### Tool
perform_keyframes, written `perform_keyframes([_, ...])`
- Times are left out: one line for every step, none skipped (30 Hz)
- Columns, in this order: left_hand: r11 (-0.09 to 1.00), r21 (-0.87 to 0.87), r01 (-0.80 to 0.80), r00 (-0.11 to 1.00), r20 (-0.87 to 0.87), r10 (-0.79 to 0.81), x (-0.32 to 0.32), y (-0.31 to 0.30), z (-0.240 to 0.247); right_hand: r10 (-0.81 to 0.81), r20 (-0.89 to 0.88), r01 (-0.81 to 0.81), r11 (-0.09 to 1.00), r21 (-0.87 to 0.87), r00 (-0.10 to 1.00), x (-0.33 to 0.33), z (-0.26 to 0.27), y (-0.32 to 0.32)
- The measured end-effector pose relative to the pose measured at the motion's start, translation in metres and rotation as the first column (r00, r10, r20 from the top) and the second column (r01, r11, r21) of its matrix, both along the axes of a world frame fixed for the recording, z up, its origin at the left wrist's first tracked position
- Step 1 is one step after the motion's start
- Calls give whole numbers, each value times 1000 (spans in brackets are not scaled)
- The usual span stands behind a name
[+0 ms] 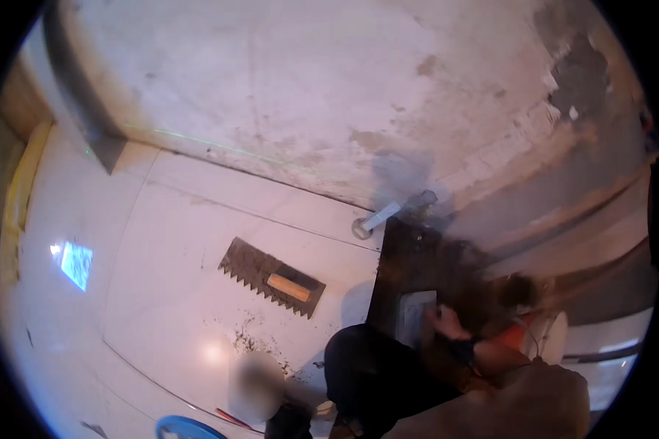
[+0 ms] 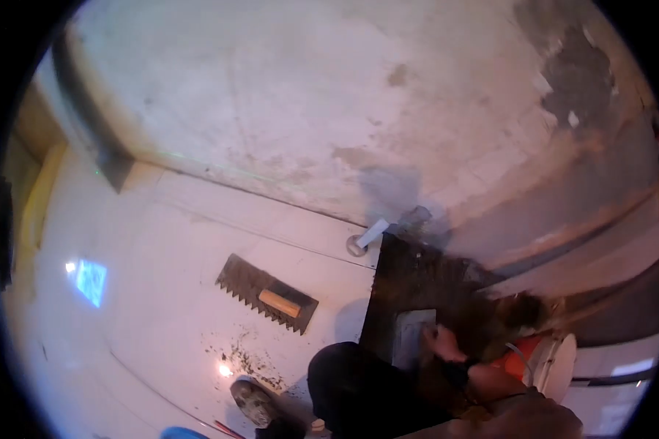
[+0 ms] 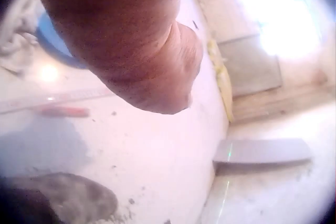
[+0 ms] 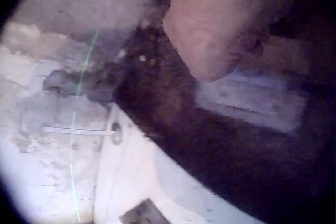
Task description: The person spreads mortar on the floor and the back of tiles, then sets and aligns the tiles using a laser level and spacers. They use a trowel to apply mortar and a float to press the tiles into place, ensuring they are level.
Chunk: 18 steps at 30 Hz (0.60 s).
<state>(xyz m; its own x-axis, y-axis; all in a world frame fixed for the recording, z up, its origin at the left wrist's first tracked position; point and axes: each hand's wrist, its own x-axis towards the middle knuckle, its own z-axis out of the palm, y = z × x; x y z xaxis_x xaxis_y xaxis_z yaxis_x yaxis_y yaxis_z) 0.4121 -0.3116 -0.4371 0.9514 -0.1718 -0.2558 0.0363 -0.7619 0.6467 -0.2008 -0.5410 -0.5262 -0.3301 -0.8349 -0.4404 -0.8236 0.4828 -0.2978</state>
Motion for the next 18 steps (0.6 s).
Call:
perform_keyframes([995, -20, 96, 995, 26, -96, 8, -25, 10, -59, -3, 58, 991, 122, 998, -8, -6, 33])
perform_keyframes([914, 227, 336, 929, 83, -361, 15, -55, 28, -112, -9, 111, 963, 246, 994, -12, -7, 62])
perform_keyframes([915, 123, 383, 921, 20, -388, 20, -86, 27, -148, 27, 136, 953, 271, 989, -14, -13, 85])
perform_keyframes([907, 17, 421, 907, -42, -420, 26, -115, 16, -183, 63, 157, 942, 295, 981, -12, -16, 103])
perform_keyframes([820, -34, 571, 820, 80, -567, 39, -144, -10, -214, 96, 174, 933, 316, 972, -13, -22, 120])
perform_keyframes([707, -66, 704, 703, 203, -681, 47, -170, -32, -228, 146, 166, 922, 349, 963, -22, -41, 139])
perform_keyframes([619, -108, 778, 627, 198, -754, 31, -209, -26, -256, 192, 168, 909, 382, 948, -24, -50, 149])
perform_keyframes([521, -152, 840, 543, 198, -816, 7, -259, -15, -297, 233, 180, 890, 419, 926, -25, -56, 154])
perform_keyframes([371, -57, 927, 373, 263, -890, -20, -300, -6, -339, 266, 195, 872, 450, 902, -22, -63, 156])
perform_keyframes([213, 52, 976, 187, 310, -932, -45, -336, 2, -378, 292, 210, 855, 475, 879, -19, -67, 158])
perform_keyframes([116, 72, 991, 96, 243, -965, -65, -366, -4, -418, 320, 225, 838, 497, 850, -14, -73, 159])
perform_keyframes([-77, 69, 995, -94, 299, -950, -85, -398, -10, -454, 343, 241, 824, 513, 822, -11, -80, 157])
perform_keyframes([-182, 152, 972, -220, 297, -929, -103, -427, -24, -488, 366, 256, 810, 527, 792, -9, -87, 155])
perform_keyframes([-286, 232, 930, -346, 281, -895, -121, -455, -41, -518, 389, 271, 800, 536, 762, -6, -91, 153])
perform_keyframes([-345, 250, 905, -411, 299, -861, -137, -478, -60, -552, 401, 293, 785, 545, 731, -4, -97, 152])
perform_keyframes([-406, 265, 875, -476, 316, -821, -155, -498, -71, -592, 409, 326, 765, 555, 694, -2, -98, 152])
perform_keyframes([-378, 132, 916, -398, 197, -896, -179, -515, -74, -644, 405, 373, 733, 569, 649, 3, -89, 148])
perform_keyframes([-328, 3, 945, -328, 53, -943, -207, -528, -75, -727, 385, 440, 664, 604, 568, 16, -51, 129])
